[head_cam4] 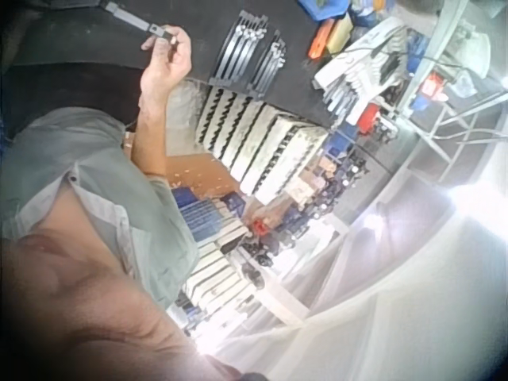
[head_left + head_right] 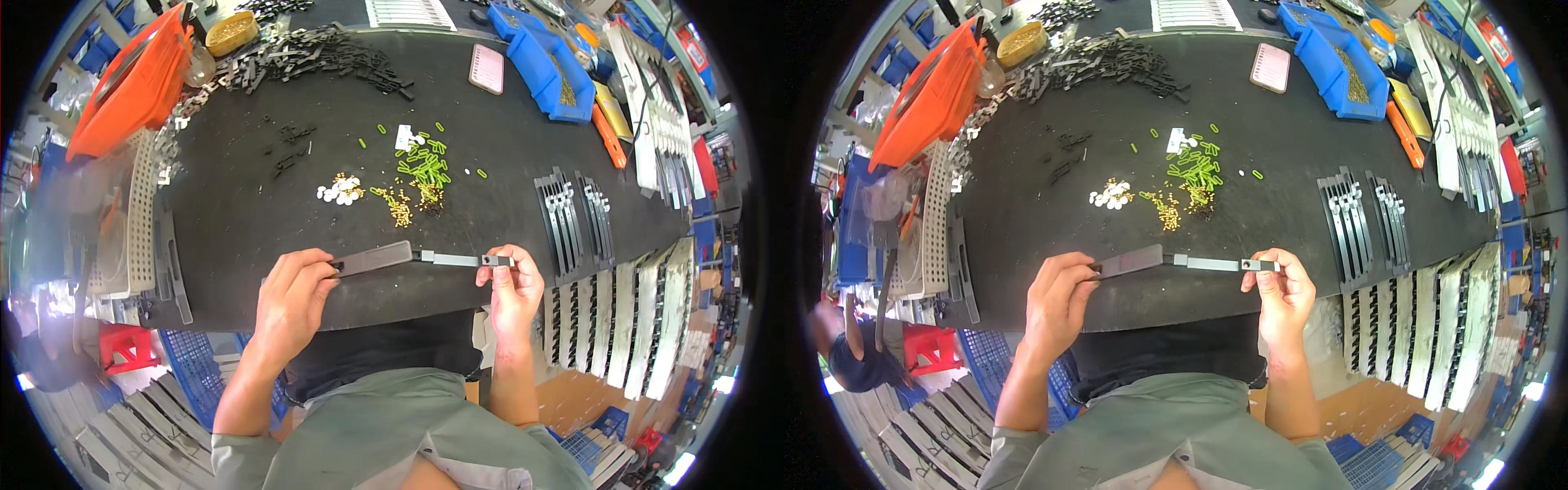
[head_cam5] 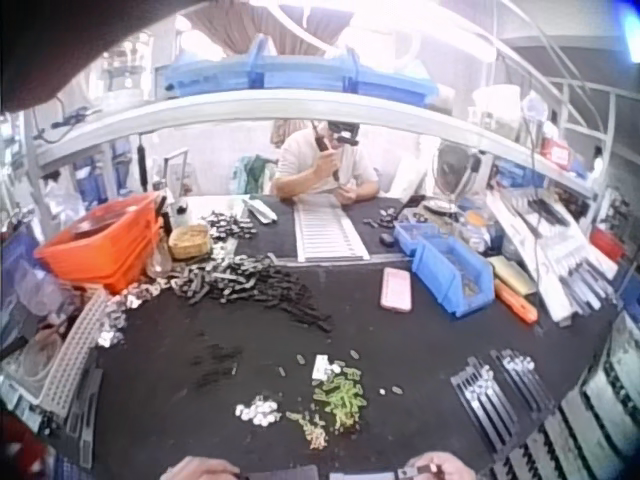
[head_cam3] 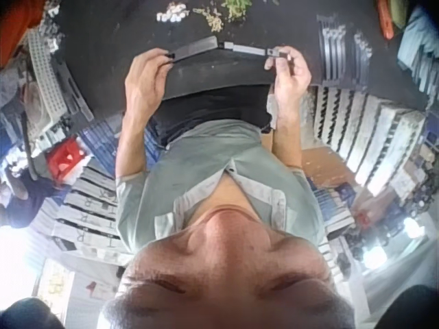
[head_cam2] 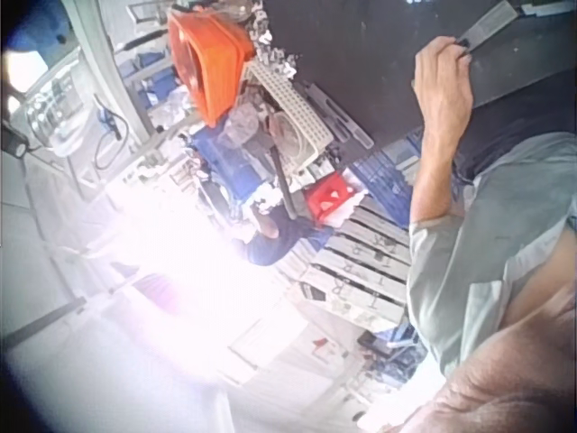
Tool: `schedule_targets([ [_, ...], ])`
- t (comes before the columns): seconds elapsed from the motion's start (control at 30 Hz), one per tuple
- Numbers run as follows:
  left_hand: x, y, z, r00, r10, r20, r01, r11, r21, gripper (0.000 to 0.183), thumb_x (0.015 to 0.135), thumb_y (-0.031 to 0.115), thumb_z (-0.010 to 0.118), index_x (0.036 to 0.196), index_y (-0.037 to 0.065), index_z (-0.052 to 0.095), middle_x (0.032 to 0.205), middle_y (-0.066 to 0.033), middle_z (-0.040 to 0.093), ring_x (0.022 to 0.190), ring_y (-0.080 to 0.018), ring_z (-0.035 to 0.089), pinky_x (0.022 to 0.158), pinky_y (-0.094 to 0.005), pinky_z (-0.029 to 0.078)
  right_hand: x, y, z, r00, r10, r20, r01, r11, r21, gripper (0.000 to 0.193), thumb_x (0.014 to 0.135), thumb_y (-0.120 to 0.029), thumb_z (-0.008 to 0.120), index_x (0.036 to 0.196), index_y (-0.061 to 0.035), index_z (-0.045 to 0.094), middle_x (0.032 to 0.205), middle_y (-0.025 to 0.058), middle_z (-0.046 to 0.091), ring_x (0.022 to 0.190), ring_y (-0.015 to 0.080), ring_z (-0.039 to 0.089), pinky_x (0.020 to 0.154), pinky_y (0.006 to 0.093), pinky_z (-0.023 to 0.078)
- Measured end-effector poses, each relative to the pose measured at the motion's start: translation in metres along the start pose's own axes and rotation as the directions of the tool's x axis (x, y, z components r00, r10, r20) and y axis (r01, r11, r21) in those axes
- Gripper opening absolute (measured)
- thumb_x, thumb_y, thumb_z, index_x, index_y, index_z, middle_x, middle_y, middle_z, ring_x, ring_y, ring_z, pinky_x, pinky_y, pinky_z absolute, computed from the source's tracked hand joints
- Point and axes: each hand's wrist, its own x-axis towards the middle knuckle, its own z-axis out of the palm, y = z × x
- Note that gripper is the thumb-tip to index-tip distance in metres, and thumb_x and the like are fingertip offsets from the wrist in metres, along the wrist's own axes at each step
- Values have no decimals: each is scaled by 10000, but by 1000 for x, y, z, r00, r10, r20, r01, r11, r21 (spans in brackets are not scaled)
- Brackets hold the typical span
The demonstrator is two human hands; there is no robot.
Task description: The person assembles small metal strips and plastic clips into hardware units by hand at a workbench.
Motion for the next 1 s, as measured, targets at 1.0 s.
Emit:
schedule_targets([
  [1.0,-9,20,21,953,108,282,-56,981,-185,521,851,-38,695,1296,233,719,1100,-119,663,951,-309,657,802,-383,567,-36,-17,42,975,140,170,-159,982,99,154,921,114,654,1070,79,665,1096,153,625,835,223,686,728,351,591],
])
